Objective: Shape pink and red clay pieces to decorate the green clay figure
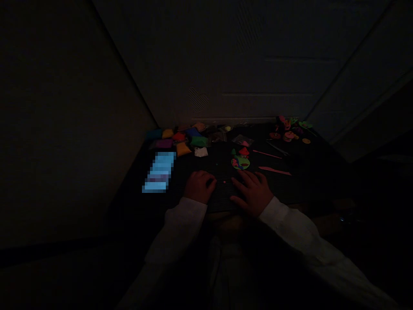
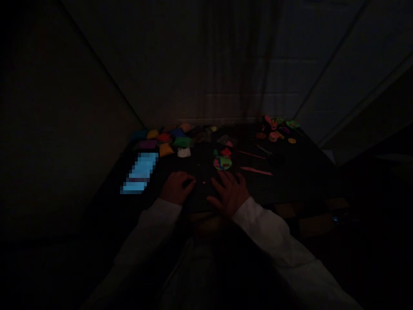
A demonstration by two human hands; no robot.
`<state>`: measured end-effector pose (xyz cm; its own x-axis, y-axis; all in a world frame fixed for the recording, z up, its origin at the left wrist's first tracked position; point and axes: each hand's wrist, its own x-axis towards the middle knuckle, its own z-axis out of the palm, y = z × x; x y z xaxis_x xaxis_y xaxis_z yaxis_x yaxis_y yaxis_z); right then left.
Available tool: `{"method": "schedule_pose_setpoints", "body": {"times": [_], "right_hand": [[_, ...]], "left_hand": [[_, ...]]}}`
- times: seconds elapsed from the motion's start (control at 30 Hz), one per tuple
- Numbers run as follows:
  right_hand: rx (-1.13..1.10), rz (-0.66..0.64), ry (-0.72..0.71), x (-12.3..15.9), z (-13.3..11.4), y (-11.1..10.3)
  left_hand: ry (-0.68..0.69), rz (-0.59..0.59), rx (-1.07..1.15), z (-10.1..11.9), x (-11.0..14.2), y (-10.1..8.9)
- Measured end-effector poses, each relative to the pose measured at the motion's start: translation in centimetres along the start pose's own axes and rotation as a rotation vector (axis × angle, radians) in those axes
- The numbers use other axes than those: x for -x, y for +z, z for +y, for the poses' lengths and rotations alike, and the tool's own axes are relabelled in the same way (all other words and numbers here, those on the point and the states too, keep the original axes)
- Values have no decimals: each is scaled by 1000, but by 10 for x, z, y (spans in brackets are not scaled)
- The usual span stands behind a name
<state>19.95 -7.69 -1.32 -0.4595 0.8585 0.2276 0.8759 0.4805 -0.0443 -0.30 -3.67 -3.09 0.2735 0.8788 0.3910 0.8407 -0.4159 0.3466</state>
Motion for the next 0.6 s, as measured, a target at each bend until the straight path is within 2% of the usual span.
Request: {"method": "schedule_pose_setpoints", "body": {"times": [0.23,0.43,0.6], "right_hand": [[-94,78,-36,2,15,3],[-117,175,20,8,31,5],[-52,109,23,13,34,3]], "left_hand": [[-17,20,3,1,1,1],[-11,21,10,0,1,1],[37,48,15,7,-1,-1]]}}
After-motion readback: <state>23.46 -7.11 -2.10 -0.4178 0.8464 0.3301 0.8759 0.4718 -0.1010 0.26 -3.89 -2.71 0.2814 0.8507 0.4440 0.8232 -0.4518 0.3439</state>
